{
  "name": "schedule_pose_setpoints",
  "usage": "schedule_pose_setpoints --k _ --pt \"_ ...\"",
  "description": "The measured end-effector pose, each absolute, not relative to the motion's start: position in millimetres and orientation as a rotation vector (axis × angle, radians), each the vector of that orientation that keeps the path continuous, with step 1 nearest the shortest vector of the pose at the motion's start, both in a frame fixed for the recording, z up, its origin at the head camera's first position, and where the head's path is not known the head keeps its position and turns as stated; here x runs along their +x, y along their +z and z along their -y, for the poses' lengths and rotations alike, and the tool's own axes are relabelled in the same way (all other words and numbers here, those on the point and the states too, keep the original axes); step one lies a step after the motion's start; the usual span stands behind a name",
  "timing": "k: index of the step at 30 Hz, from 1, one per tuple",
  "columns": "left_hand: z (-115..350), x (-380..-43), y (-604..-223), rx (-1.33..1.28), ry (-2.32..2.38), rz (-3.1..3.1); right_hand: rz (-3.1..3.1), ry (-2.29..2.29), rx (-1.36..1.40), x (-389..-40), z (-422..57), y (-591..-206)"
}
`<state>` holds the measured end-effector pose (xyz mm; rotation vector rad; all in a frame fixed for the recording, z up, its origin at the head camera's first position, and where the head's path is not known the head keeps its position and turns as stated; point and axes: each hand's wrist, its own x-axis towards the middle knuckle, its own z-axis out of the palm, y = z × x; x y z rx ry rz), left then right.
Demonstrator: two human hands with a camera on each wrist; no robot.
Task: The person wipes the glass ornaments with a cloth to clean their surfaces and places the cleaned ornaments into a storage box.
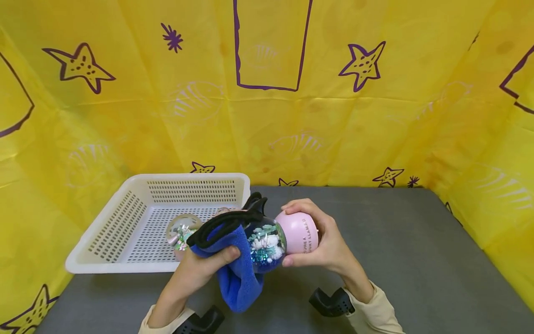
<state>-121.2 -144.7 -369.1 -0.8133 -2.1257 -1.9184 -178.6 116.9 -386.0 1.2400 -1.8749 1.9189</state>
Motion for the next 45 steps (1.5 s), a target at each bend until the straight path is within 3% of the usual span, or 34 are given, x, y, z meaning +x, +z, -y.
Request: schedule_pose_setpoints --k 19,28,38,45 --pt "146.5 -122.6 -368.2 -0.807 -1.934 2.219 1.777 1.874 1.560 -175.8 -114.1 -385.5" --pt "151.7 -121.5 -365.4 -0.802 -2.198 2.373 1.802 1.846 1.658 -172.9 -110.9 -386.5" --pt "150.6 -116.9 -360.1 -0.701 -1.803 2.432 1.707 1.816 1.598 -176.5 -106.8 -387.7" --pt "151.3 -117.4 -357.4 -0.691 -1.943 2.422 1.685 1.809 1.515 -176.9 -108.3 -388.3"
